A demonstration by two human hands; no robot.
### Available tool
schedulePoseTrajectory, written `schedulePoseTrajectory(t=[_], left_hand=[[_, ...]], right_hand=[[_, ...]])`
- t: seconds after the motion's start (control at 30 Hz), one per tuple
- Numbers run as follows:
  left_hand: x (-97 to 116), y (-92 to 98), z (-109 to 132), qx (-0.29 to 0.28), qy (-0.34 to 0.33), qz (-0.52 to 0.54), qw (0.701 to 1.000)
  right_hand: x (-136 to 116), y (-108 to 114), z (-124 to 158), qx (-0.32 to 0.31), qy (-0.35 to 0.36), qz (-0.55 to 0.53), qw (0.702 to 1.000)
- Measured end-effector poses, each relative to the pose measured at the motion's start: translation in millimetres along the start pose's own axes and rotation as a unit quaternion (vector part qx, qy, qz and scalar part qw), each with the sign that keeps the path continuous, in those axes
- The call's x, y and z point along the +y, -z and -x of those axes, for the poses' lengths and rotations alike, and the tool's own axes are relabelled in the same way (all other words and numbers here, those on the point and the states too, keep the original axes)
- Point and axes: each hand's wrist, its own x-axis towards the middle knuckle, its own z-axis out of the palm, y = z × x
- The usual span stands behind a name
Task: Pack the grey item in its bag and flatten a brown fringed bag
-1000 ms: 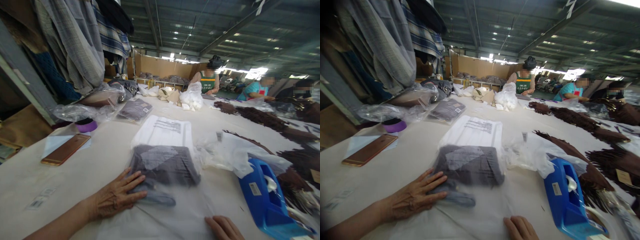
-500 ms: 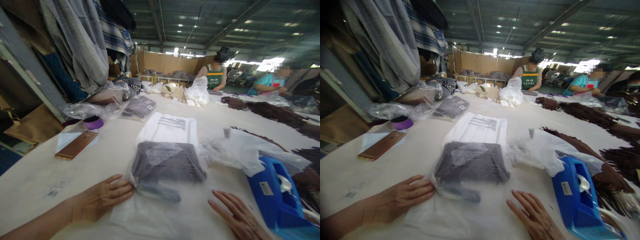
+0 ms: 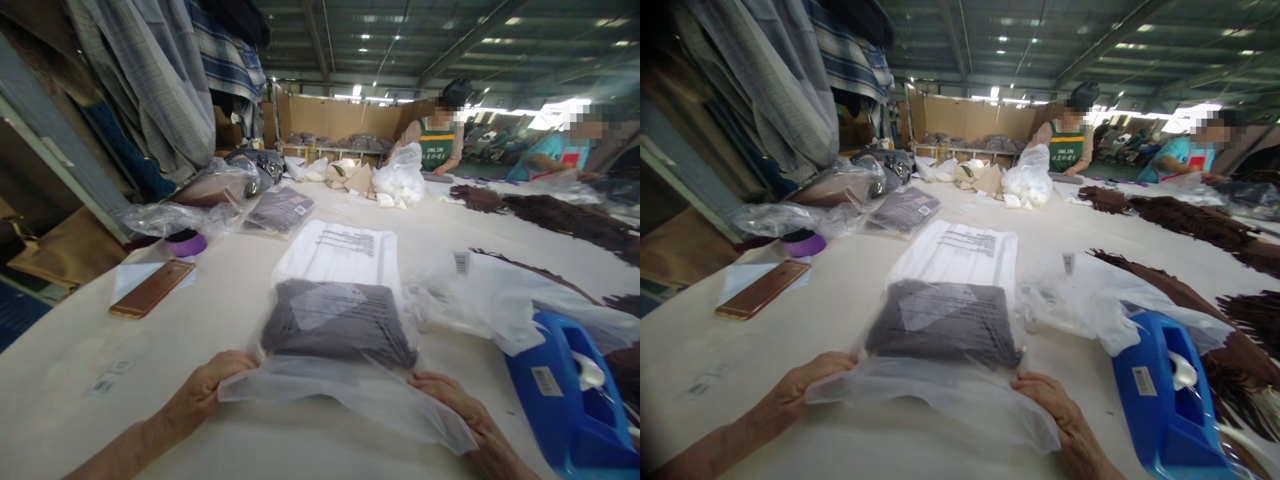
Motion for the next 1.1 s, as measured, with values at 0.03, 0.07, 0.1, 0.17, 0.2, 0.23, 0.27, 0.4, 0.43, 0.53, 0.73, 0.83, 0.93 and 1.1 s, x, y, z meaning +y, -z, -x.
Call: schedulePoseTrajectory(t=[0.03, 0.07, 0.1, 0.17, 0.2, 0.23, 0.27, 0.4, 0.43, 0.53, 0.73, 0.83, 0.93, 1.1], left_hand=[[-1, -2.3, 2, 0.021, -0.015, -0.011, 1.0], [-3, -4.2, 3, 0.043, -0.035, -0.025, 0.998], [-3, -5.6, 3, 0.063, -0.058, -0.036, 0.996], [-2, -6.2, 0, 0.085, -0.088, -0.046, 0.991], [0, -5.5, -3, 0.089, -0.088, -0.04, 0.991], [3, -4.4, -8, 0.092, -0.071, -0.03, 0.993], [6, -3.3, -14, 0.097, -0.036, -0.018, 0.994], [20, -5.1, -46, 0.168, 0.175, -0.003, 0.97], [23, -7.5, -53, 0.197, 0.212, -0.016, 0.957], [28, -16.6, -65, 0.271, 0.234, -0.091, 0.929], [25, -21.2, -53, 0.214, 0.292, -0.259, 0.896], [30, -16.1, -59, 0.117, 0.339, -0.358, 0.862], [40, -11.2, -73, 0.022, 0.347, -0.422, 0.837], [41, -9.0, -84, -0.039, 0.341, -0.421, 0.84]], right_hand=[[1, -1, 1, 0.003, -0.005, 0.005, 1.0], [3, -1, 2, 0.008, -0.001, 0.013, 1.0], [4, -2, 3, 0.016, 0.009, 0.019, 1.0], [4, -5, 6, 0.03, 0.036, 0.02, 0.999], [2, -7, 6, 0.037, 0.044, 0.013, 0.998], [0, -10, 6, 0.046, 0.038, 0.001, 0.998], [-4, -12, 5, 0.058, 0.014, -0.014, 0.998], [-20, -26, -6, 0.136, -0.185, -0.063, 0.971], [-24, -29, -9, 0.152, -0.223, -0.069, 0.96], [-30, -36, -16, 0.171, -0.267, -0.051, 0.947], [-19, -52, -10, 0.177, -0.228, 0.159, 0.944], [-14, -59, -9, 0.137, -0.22, 0.288, 0.922], [-17, -61, -14, 0.061, -0.214, 0.379, 0.898], [-29, -62, -23, 0.039, -0.235, 0.427, 0.872]])
